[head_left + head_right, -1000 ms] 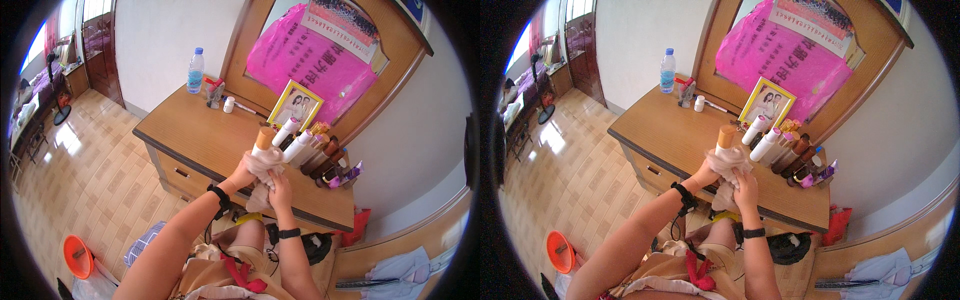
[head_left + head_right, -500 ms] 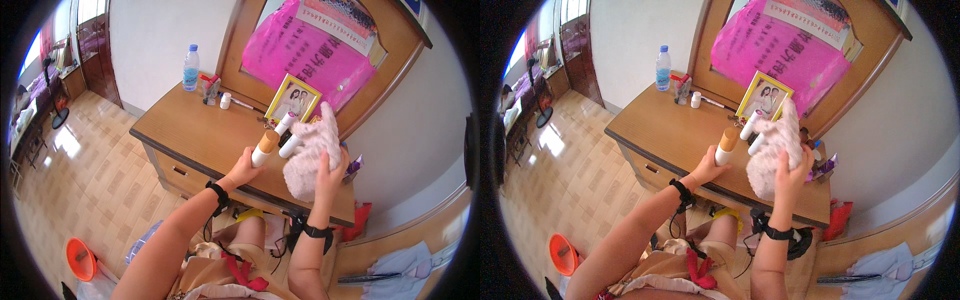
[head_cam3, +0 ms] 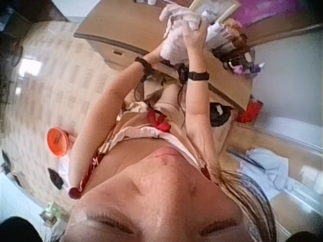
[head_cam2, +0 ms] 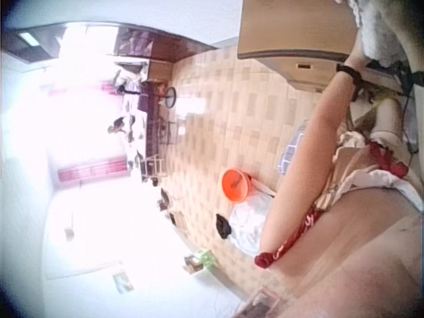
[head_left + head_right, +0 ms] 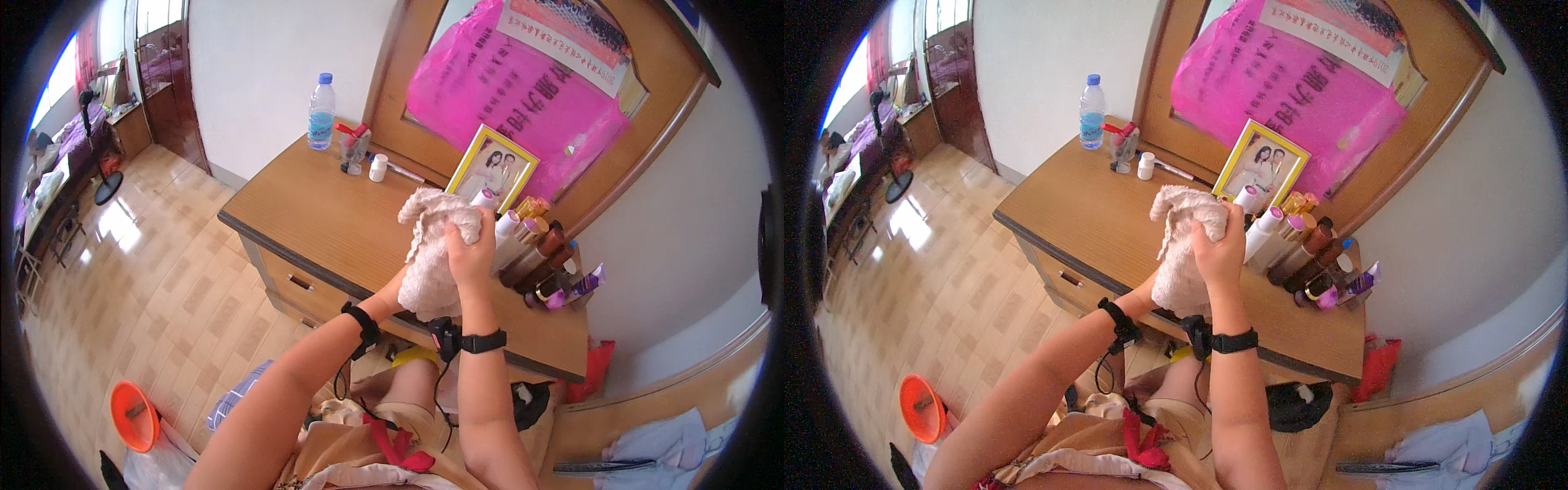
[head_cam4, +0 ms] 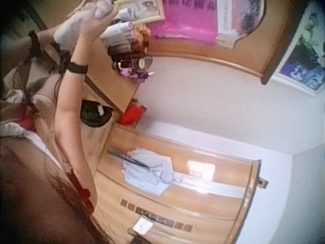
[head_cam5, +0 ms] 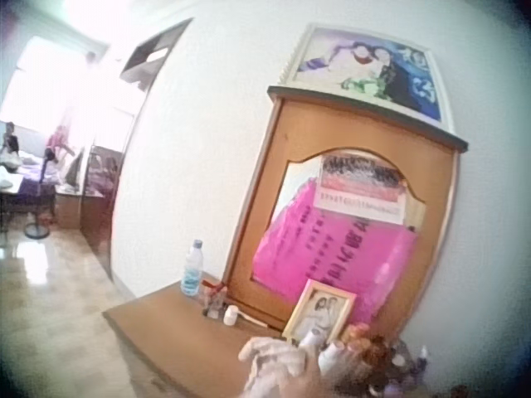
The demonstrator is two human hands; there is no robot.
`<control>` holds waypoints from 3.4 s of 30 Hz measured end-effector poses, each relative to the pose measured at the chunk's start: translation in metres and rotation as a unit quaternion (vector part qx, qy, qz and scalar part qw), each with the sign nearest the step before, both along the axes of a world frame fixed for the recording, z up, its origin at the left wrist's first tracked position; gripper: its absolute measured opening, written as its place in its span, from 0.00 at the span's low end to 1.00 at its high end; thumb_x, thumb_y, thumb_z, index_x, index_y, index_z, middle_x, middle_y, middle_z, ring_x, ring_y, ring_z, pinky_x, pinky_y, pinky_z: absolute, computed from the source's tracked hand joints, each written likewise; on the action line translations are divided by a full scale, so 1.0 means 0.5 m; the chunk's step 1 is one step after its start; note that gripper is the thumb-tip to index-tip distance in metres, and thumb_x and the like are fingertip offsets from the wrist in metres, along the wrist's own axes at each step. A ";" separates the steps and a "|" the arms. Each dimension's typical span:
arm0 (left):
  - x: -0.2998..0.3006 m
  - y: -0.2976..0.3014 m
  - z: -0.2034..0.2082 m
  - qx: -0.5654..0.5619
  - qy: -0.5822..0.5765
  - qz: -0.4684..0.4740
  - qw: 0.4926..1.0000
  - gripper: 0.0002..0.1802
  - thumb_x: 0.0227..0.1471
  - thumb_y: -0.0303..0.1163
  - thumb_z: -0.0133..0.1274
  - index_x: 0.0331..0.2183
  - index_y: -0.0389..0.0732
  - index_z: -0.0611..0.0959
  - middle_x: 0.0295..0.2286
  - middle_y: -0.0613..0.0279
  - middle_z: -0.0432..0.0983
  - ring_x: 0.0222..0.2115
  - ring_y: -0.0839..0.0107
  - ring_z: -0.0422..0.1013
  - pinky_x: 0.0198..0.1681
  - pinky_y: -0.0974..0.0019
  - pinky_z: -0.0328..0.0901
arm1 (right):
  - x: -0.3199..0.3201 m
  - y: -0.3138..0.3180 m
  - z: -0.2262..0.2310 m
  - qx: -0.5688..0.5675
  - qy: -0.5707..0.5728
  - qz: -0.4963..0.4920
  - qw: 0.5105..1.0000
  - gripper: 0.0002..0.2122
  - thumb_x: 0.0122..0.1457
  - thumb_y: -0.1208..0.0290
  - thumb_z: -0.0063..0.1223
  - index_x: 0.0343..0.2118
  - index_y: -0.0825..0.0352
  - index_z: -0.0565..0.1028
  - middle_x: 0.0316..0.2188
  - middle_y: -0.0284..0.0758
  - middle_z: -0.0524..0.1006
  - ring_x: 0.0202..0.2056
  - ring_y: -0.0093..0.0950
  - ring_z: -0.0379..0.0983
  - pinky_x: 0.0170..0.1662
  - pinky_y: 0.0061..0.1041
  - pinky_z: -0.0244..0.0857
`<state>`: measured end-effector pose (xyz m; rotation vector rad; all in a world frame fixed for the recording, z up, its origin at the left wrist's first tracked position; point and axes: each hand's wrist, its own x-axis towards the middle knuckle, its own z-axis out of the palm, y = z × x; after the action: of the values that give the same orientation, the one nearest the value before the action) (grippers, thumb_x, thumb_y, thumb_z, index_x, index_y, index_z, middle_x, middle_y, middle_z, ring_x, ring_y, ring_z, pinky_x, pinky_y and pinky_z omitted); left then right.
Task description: The person wipes a wooden desk with a cloth, moving bottles and a photo frame to reach different parts of the surface.
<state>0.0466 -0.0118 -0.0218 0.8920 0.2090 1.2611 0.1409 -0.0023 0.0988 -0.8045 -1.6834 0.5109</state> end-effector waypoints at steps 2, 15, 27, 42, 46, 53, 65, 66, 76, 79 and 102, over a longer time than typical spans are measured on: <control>0.001 -0.014 0.016 0.133 0.159 0.119 0.971 0.33 0.52 0.33 0.51 0.57 0.41 0.57 0.56 0.60 0.53 0.55 0.67 0.54 0.58 0.65 0.49 | 0.004 0.007 -0.007 -0.037 0.094 0.056 0.993 0.12 0.53 0.73 0.50 0.39 0.69 0.67 0.33 0.32 0.72 0.35 0.22 0.67 0.40 0.23 0.62; -0.011 -0.034 0.007 0.263 0.492 0.354 0.751 0.27 0.44 0.38 0.54 0.47 0.39 0.70 0.47 0.49 0.65 0.47 0.56 0.63 0.50 0.64 0.58 | 0.037 -0.036 -0.197 0.011 0.007 -0.085 0.996 0.20 0.55 0.70 0.50 0.49 0.74 0.62 0.44 0.47 0.69 0.45 0.43 0.67 0.47 0.30 0.60; -0.005 -0.019 0.003 0.120 0.391 0.287 0.866 0.35 0.44 0.35 0.59 0.50 0.35 0.61 0.44 0.54 0.63 0.46 0.67 0.61 0.50 0.65 0.57 | 0.256 -0.030 -0.184 -0.189 -0.006 -0.198 0.962 0.17 0.58 0.64 0.46 0.42 0.74 0.72 0.42 0.45 0.74 0.44 0.36 0.70 0.47 0.30 0.60; 0.007 -0.023 0.072 0.388 0.489 0.497 0.604 0.30 0.55 0.36 0.44 0.56 0.38 0.57 0.56 0.52 0.53 0.58 0.62 0.49 0.61 0.64 0.42 | 0.006 -0.025 0.030 0.130 -0.195 -0.037 0.971 0.22 0.43 0.78 0.54 0.46 0.66 0.67 0.41 0.41 0.72 0.45 0.42 0.67 0.48 0.35 0.61; -0.009 -0.012 0.051 0.289 0.450 0.323 0.781 0.34 0.54 0.38 0.45 0.58 0.40 0.53 0.59 0.56 0.46 0.60 0.62 0.41 0.62 0.63 0.34 | -0.017 -0.022 0.026 0.141 -0.165 -0.062 0.974 0.19 0.43 0.76 0.53 0.42 0.65 0.70 0.37 0.42 0.74 0.41 0.42 0.70 0.44 0.34 0.64; -0.011 -0.021 0.035 0.232 0.373 0.264 0.859 0.31 0.52 0.36 0.47 0.54 0.40 0.57 0.53 0.55 0.52 0.55 0.60 0.48 0.58 0.62 0.41 | -0.011 0.000 0.036 -0.048 -0.037 -0.021 0.998 0.15 0.47 0.72 0.48 0.40 0.69 0.71 0.30 0.44 0.76 0.33 0.39 0.73 0.38 0.29 0.65; 0.005 -0.065 0.076 0.064 0.318 0.241 0.915 0.23 0.48 0.32 0.52 0.46 0.38 0.66 0.42 0.51 0.66 0.44 0.58 0.64 0.50 0.60 0.57 | 0.028 -0.045 -0.132 -0.074 -0.144 -0.177 0.971 0.17 0.53 0.78 0.43 0.47 0.70 0.64 0.34 0.54 0.71 0.40 0.50 0.68 0.40 0.43 0.61; -0.004 -0.074 0.107 -0.067 0.298 0.248 0.920 0.21 0.45 0.30 0.54 0.42 0.38 0.67 0.37 0.50 0.69 0.38 0.57 0.67 0.45 0.59 0.61 | 0.039 -0.056 -0.144 -0.087 -0.194 -0.142 0.967 0.17 0.52 0.78 0.44 0.46 0.70 0.64 0.36 0.52 0.71 0.41 0.50 0.67 0.41 0.42 0.61; -0.007 -0.034 0.016 0.081 0.356 0.316 0.876 0.30 0.45 0.37 0.58 0.45 0.33 0.64 0.38 0.46 0.69 0.41 0.58 0.67 0.44 0.61 0.62 | 0.227 -0.075 -0.180 -0.078 -0.320 -0.167 0.929 0.15 0.50 0.76 0.47 0.43 0.70 0.68 0.44 0.47 0.70 0.46 0.44 0.66 0.48 0.34 0.60; 0.020 -0.003 -0.009 0.135 0.343 0.320 0.873 0.31 0.46 0.38 0.58 0.46 0.33 0.63 0.38 0.46 0.69 0.41 0.59 0.67 0.44 0.61 0.62 | 0.333 -0.021 -0.205 -0.134 -0.167 -0.178 0.960 0.16 0.51 0.79 0.45 0.45 0.72 0.67 0.42 0.48 0.71 0.45 0.44 0.67 0.48 0.34 0.60; -0.014 -0.013 0.008 0.146 0.379 0.355 0.842 0.31 0.43 0.27 0.56 0.48 0.34 0.60 0.41 0.47 0.66 0.45 0.58 0.64 0.48 0.61 0.59 | 0.087 -0.068 -0.144 -0.002 -0.234 -0.068 0.970 0.23 0.47 0.81 0.46 0.50 0.64 0.65 0.47 0.45 0.67 0.48 0.45 0.64 0.50 0.33 0.60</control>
<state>0.0395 -0.0183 -0.0178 1.6560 1.0852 1.5711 0.1843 -0.0362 0.0266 -1.0969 -2.0368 0.2356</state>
